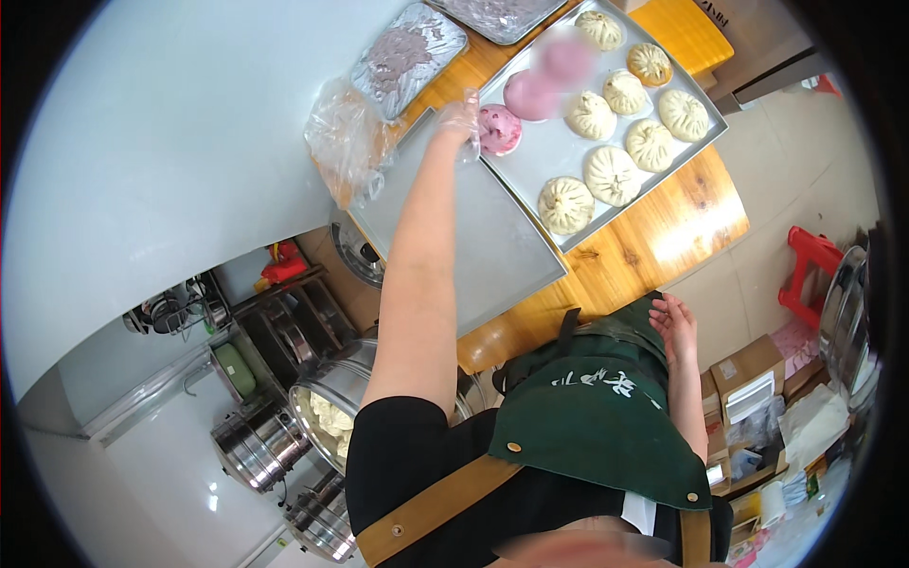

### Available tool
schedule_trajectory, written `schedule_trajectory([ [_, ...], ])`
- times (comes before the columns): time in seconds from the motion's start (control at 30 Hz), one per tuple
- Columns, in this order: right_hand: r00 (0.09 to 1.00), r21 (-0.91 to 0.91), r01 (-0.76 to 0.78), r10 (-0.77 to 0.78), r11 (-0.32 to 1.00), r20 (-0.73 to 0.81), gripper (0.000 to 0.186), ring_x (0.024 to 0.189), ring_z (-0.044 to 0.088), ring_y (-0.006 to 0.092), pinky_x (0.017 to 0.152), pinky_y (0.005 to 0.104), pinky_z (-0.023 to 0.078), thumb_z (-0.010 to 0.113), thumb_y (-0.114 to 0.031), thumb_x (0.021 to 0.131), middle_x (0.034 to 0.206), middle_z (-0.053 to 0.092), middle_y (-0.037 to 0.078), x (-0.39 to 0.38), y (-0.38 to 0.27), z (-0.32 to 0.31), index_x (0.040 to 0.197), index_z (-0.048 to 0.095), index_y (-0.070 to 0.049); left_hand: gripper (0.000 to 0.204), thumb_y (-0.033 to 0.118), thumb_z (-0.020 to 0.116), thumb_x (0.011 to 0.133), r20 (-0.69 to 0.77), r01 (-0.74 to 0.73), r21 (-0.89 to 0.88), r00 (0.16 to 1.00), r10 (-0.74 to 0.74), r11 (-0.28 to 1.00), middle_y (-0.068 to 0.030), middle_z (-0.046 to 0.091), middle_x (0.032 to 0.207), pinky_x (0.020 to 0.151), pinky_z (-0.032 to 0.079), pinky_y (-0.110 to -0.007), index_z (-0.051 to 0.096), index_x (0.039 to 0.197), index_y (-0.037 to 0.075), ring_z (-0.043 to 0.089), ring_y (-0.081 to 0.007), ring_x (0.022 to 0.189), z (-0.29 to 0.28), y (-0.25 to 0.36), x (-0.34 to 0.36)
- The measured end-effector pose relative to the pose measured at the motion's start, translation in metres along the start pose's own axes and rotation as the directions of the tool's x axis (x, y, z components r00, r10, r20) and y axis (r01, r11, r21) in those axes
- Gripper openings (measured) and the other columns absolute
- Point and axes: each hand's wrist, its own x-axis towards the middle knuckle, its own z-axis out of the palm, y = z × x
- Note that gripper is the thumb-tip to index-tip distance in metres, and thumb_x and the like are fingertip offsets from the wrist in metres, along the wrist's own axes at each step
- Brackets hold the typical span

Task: The person is preparing various types of steamed buns by placing them onto steamer trays and organizing them in a commercial kitchen setting.

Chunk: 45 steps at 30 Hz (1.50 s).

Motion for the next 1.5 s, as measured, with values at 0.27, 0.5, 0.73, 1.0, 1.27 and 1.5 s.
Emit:
schedule_trajectory([
  [0.27, 1.0, -0.017, -0.014, 0.015, 1.0, 0.013, 0.029, 0.071, 0.053, 0.013, 0.063, 0.0242, 0.044, 0.048, -0.026, 0.083, 0.086, 0.055, 0.007, 0.005, 0.001, 0.002, 0.101, 0.047, -0.003, 0.081, 0.064, 0.025, 0.075, 0.136, 0.107, 0.014, 0.985, -0.108, 0.994, -0.0258, 0.048, 0.106, 0.087, 0.034, -0.039, 0.052, 0.099, -0.008, 0.045, -0.036, 0.102, -0.001, 0.012, -0.004],
  [0.5, 1.0, -0.018, -0.007, 0.007, 1.0, 0.006, 0.026, 0.069, 0.054, 0.0132, 0.061, 0.0249, 0.045, 0.048, -0.024, 0.084, 0.084, 0.056, 0.007, 0.003, 0.003, 0.003, 0.099, 0.048, -0.003, 0.083, 0.057, 0.066, 0.051, 0.488, -0.151, 0.056, 0.867, 0.105, 0.987, -0.0203, 0.052, 0.104, 0.083, 0.038, -0.032, 0.051, 0.1, -0.008, 0.049, -0.0273, 0.099, 0.002, 0.009, -0.011],
  [0.73, 1.0, -0.015, 0.007, -0.007, 1.0, 0.003, 0.027, 0.069, 0.054, 0.0135, 0.061, 0.0255, 0.045, 0.048, -0.024, 0.083, 0.084, 0.056, 0.007, 0.001, 0.01, 0.002, 0.099, 0.047, -0.002, 0.09, 0.04, 0.077, 0.043, 0.346, -0.166, 0.075, 0.929, 0.131, 0.983, -0.0193, 0.048, 0.109, 0.085, 0.037, -0.03, 0.041, 0.11, -0.008, 0.049, -0.0261, 0.099, 0.025, -0.003, -0.014],
  [1.0, 0.998, 0.013, 0.064, -0.064, 0.998, -0.022, 0.026, 0.066, 0.055, 0.0146, 0.059, 0.027, 0.047, 0.049, -0.021, 0.082, 0.082, 0.057, 0.009, -0.009, 0.016, -0.013, 0.099, 0.047, -0.002, 0.063, 0.037, 0.073, 0.047, 0.427, -0.206, -0.126, 0.872, 0.24, 0.97, -0.0159, 0.06, 0.084, 0.068, 0.045, -0.034, 0.057, 0.091, -0.005, 0.058, -0.023, 0.075, 0.047, 0.012, -0.011],
  [1.27, 0.999, -0.014, 0.021, -0.021, 1.0, -0.027, 0.02, 0.066, 0.056, 0.0157, 0.055, 0.025, 0.047, 0.044, -0.019, 0.084, 0.083, 0.057, 0.009, 0.01, 0.032, -0.006, 0.093, 0.051, -0.002, 0.035, 0.018, 0.071, 0.056, 0.438, -0.14, -0.31, 0.857, 0.272, 0.94, -0.0063, 0.06, 0.072, 0.056, 0.044, -0.028, 0.06, 0.082, -0.004, 0.055, -0.0129, 0.062, 0.05, -0.003, -0.015],
  [1.5, 0.999, 0.015, 0.044, -0.044, 0.999, -0.01, 0.02, 0.066, 0.054, 0.0129, 0.056, 0.0227, 0.046, 0.045, -0.021, 0.085, 0.08, 0.055, 0.006, 0.002, 0.033, -0.01, 0.092, 0.049, -0.004, 0.034, 0.012, 0.069, 0.055, 0.419, -0.109, -0.272, 0.881, 0.219, 0.956, -0.0073, 0.059, 0.073, 0.054, 0.042, -0.027, 0.059, 0.082, -0.005, 0.053, -0.0132, 0.06, 0.053, 0.008, -0.019],
])
